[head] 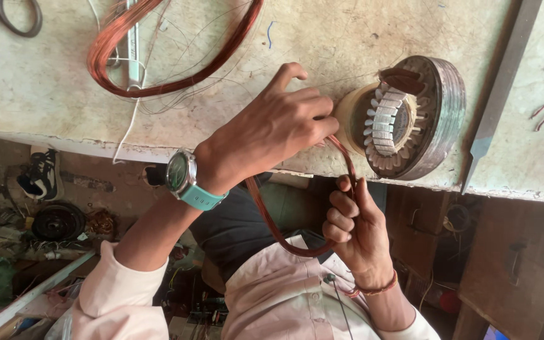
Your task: The person winds copper wire by hand into the slots of a motor stator. They repeatedly feed the wire through the slots, rotate the stator to access different sections, and adjust the wire placement to ensure it sits correctly within the winding pattern.
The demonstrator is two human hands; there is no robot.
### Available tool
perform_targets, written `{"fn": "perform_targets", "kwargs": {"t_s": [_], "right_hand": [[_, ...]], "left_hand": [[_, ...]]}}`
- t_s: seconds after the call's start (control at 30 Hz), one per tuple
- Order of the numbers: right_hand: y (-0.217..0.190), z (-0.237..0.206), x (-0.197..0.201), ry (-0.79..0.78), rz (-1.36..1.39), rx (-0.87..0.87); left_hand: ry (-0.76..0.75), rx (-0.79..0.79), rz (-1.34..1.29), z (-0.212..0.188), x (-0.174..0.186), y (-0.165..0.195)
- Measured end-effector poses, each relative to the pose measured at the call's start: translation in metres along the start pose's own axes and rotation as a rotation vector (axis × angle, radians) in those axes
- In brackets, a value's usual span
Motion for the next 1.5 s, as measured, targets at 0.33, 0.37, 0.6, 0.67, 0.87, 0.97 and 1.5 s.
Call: {"fn": "perform_targets", "kwargs": {"t_s": [0.33,0.37,0.6,0.67,0.87,0.97,1.5], "right_hand": [[0.000,0.001,-0.008,-0.045,-0.309,0.005],[0.000,0.001,-0.009,-0.041,-0.321,0.007],[0.004,0.007,-0.008,-0.034,-0.228,0.039],[0.004,0.007,-0.007,-0.041,-0.210,0.046],[0.003,0.007,-0.005,-0.023,-0.166,0.070],[0.003,0.007,-0.006,-0.061,-0.200,0.074],[-0.030,-0.016,-0.016,0.256,-1.624,0.340]], "left_hand": [[0.034,-0.022,-0.152,0.007,0.004,-0.010],[0.008,-0.008,-0.152,0.008,0.004,-0.010],[0.259,0.039,-0.087,0.011,0.016,0.017],[0.324,0.064,-0.023,0.003,0.018,0.031],[0.330,0.176,-0.147,-0.011,-0.004,0.058],[0.285,0.206,-0.078,-0.013,-0.018,0.052],[0.224,0.079,-0.080,0.000,-0.031,0.017]]}}
Point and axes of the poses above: each hand's wrist, its own z-axis towards the middle knuckle, its own x-axis out of the back of the hand, y = z × x, the point moved 2 cm from there along z, towards the middle knuckle, and after that the axes turned 4 degrees about -x, right-handed, at the moved point
